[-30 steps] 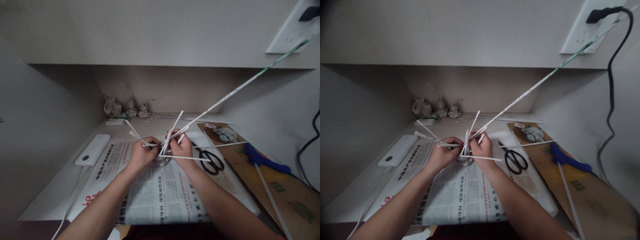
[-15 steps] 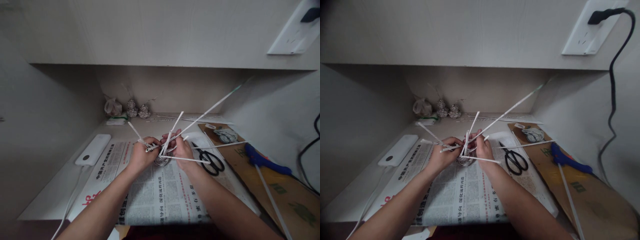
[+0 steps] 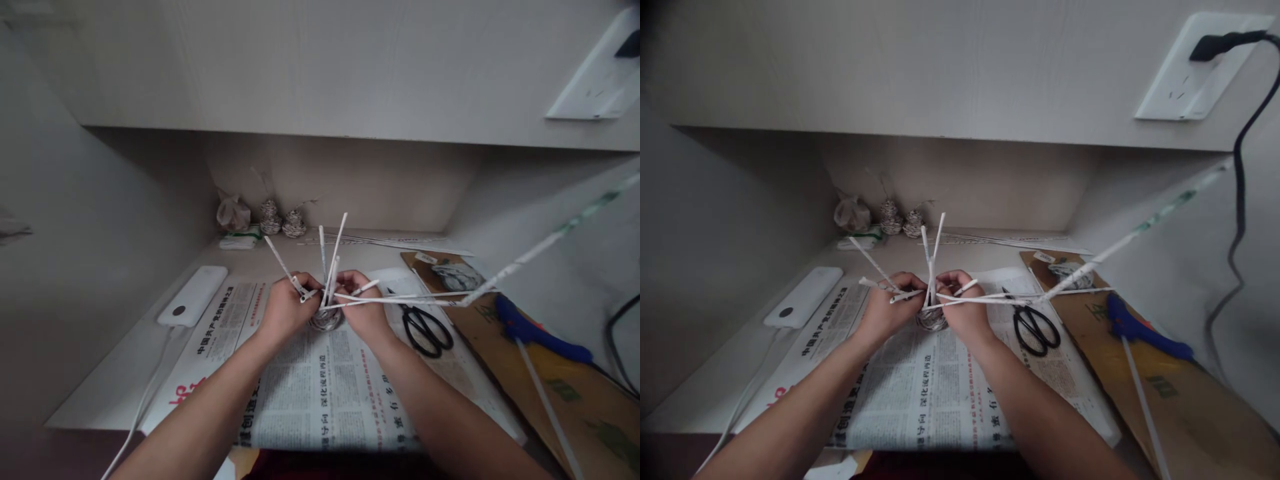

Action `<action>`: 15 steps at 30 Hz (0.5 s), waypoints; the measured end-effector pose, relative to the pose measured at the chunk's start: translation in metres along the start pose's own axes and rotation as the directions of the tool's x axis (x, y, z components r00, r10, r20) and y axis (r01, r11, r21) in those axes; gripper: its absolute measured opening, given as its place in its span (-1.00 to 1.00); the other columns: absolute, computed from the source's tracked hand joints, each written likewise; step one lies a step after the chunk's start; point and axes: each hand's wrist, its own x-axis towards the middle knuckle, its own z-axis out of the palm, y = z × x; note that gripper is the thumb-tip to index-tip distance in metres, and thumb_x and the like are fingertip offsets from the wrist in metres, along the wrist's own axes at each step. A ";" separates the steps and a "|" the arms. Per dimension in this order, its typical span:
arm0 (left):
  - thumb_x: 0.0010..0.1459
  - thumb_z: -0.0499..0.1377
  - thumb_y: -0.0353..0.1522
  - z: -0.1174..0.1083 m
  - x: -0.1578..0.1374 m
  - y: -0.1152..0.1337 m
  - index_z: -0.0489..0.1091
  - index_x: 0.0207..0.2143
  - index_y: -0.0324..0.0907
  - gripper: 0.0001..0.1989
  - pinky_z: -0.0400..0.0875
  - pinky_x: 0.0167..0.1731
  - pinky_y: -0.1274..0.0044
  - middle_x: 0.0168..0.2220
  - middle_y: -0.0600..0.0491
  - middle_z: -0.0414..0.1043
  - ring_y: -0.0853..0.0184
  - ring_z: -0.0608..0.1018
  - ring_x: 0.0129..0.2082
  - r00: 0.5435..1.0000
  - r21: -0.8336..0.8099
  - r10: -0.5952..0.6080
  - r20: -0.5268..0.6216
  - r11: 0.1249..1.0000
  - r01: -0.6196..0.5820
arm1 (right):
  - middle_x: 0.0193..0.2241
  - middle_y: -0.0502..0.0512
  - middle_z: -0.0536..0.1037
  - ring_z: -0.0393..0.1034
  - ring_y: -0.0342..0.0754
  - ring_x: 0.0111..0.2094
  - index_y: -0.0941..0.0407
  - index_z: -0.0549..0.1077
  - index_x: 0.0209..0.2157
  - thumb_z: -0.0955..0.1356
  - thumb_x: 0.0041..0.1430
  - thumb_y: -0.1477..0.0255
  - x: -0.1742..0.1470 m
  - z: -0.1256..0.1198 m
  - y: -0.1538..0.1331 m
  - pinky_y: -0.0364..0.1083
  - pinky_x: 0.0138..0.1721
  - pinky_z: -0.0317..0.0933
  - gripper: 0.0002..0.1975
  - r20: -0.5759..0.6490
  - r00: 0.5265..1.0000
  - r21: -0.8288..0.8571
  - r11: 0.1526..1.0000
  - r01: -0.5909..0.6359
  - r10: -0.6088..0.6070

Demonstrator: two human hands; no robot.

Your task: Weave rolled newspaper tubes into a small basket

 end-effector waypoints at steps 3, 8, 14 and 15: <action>-0.06 0.16 -0.49 0.000 0.001 0.001 0.50 -0.44 -0.17 -0.87 0.35 -0.39 0.59 -0.45 0.07 0.52 0.37 0.52 -0.44 1.000 0.022 -0.027 -0.012 0.999 0.027 | -0.44 0.01 0.55 0.43 -0.09 -0.43 0.09 0.46 -0.38 0.37 -0.02 0.45 0.000 0.002 0.008 -0.12 -0.37 0.30 -0.91 0.029 0.999 -0.087 0.996 -0.030 0.032; -0.05 0.17 -0.49 -0.002 0.000 0.004 0.51 -0.43 -0.17 -0.87 0.36 -0.35 0.57 -0.44 0.06 0.52 0.36 0.52 -0.43 1.000 0.081 0.030 -0.001 0.996 -0.030 | -0.47 0.01 0.55 0.42 -0.11 -0.45 0.10 0.46 -0.43 0.38 -0.05 0.44 0.000 0.004 0.014 -0.13 -0.39 0.30 -0.94 0.018 0.999 -0.090 0.996 -0.029 0.031; -0.03 0.17 -0.46 -0.004 -0.002 0.006 0.50 -0.42 -0.16 -0.88 0.36 -0.41 0.58 -0.45 0.07 0.54 0.35 0.53 -0.44 1.000 0.110 0.000 -0.010 0.994 0.001 | -0.49 0.02 0.55 0.42 -0.11 -0.46 0.11 0.46 -0.43 0.40 -0.04 0.38 -0.006 0.009 0.006 -0.13 -0.40 0.31 -0.90 0.026 0.999 0.012 1.000 -0.020 0.020; -0.03 0.17 -0.46 -0.005 -0.002 0.007 0.49 -0.43 -0.17 -0.90 0.35 -0.43 0.58 -0.46 0.06 0.53 0.35 0.52 -0.46 1.000 0.103 -0.011 -0.016 0.995 0.013 | -0.47 0.03 0.56 0.43 -0.10 -0.44 0.11 0.47 -0.42 0.41 -0.04 0.38 -0.007 0.010 0.005 -0.12 -0.38 0.32 -0.89 0.035 0.999 0.020 1.000 -0.013 0.012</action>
